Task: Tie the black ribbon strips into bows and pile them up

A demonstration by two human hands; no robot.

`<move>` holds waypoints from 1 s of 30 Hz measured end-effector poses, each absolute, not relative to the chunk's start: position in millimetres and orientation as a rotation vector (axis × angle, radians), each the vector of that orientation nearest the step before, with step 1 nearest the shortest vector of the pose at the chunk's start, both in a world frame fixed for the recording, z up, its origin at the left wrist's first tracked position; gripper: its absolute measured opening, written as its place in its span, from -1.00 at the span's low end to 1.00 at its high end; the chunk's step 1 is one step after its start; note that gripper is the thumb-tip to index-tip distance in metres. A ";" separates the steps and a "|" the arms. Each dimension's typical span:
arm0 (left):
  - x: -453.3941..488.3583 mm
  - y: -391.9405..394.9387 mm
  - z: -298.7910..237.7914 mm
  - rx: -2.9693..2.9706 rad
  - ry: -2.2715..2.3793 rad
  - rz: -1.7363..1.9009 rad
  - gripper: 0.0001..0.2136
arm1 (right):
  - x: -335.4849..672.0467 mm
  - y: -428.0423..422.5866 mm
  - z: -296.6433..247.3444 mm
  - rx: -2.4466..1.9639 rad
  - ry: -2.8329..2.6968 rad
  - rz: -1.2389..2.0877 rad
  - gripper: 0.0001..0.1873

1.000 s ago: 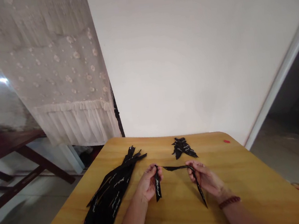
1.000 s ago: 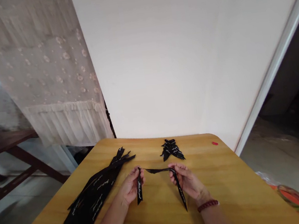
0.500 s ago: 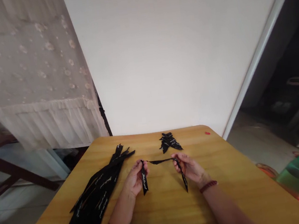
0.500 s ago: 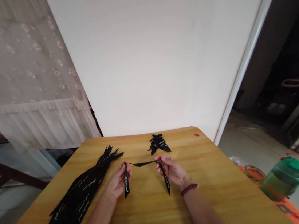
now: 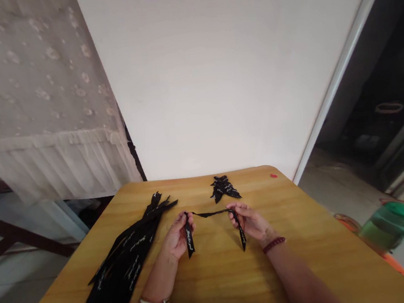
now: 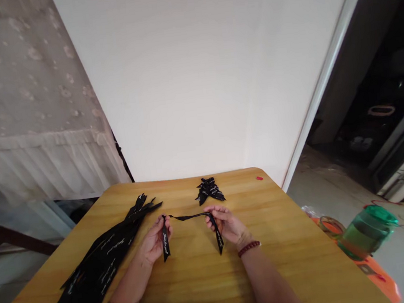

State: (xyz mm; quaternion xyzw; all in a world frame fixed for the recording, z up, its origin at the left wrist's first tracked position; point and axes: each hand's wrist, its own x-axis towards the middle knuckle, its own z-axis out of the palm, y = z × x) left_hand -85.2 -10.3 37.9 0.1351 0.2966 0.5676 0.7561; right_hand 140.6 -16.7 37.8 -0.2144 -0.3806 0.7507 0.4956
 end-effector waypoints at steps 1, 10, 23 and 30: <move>-84.9 -10.7 38.7 0.291 0.649 1.239 -0.90 | 140.6 -16.9 37.6 -0.520 -0.921 1.816 -0.80; -85.2 -12.2 35.8 0.330 0.564 1.205 -0.89 | 139.9 -16.4 36.5 -0.543 -0.845 1.808 -0.72; -85.6 -24.0 44.9 0.456 0.521 1.119 -0.82 | 138.3 -16.1 30.8 -0.616 -0.735 1.803 -0.74; -86.4 -21.7 43.0 0.470 0.516 1.068 -0.74 | 138.2 -16.8 33.2 -0.625 -0.750 1.787 -0.76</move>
